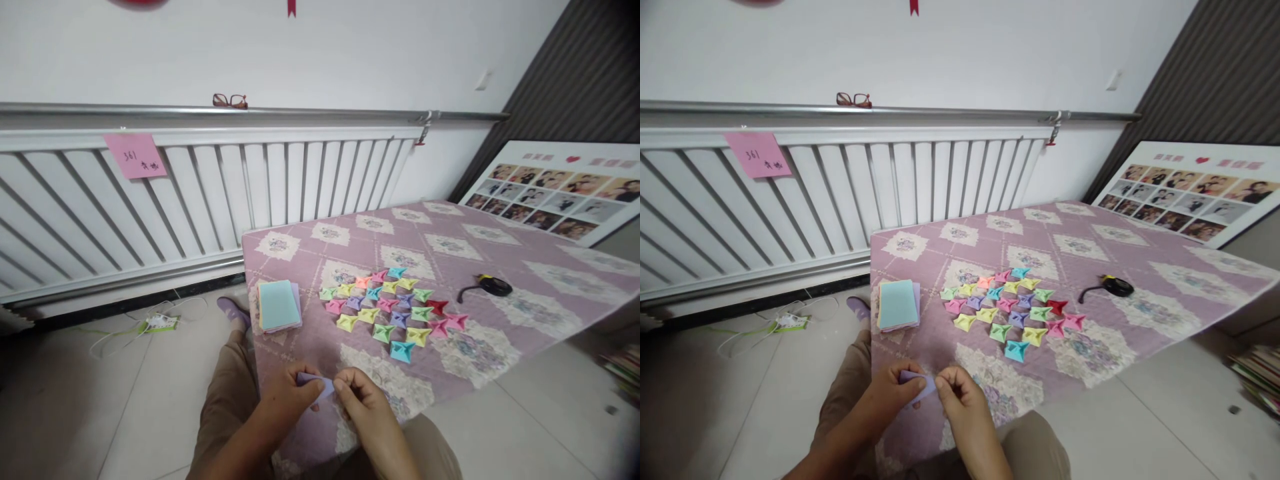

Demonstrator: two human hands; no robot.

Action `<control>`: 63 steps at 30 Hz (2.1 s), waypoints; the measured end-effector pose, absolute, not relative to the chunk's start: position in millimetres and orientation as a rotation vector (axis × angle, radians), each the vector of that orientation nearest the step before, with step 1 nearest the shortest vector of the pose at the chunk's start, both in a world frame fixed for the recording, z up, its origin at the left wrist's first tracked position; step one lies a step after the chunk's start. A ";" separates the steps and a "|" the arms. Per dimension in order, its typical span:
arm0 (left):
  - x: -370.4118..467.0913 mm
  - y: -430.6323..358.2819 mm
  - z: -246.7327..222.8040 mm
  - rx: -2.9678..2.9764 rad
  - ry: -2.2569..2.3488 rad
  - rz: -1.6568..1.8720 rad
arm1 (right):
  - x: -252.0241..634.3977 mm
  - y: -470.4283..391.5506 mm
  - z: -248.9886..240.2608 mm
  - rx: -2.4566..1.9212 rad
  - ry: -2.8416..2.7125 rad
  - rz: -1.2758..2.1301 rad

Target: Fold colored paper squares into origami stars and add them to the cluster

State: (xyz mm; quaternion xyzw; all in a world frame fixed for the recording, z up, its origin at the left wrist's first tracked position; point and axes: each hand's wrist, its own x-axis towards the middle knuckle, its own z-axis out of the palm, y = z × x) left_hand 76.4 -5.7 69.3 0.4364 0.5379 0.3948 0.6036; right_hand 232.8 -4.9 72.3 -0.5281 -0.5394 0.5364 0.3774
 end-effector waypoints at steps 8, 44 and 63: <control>74.1 -9.3 56.4 1.038 1.222 0.849 | 231.7 0.5 70.8 -1.383 -1.394 1.414; 76.6 -14.0 37.0 0.790 1.161 1.056 | 229.9 -8.6 52.1 -1.307 -1.178 1.584; 74.5 -21.2 50.9 1.069 1.180 0.888 | 222.5 -11.1 64.7 -1.257 -1.037 1.546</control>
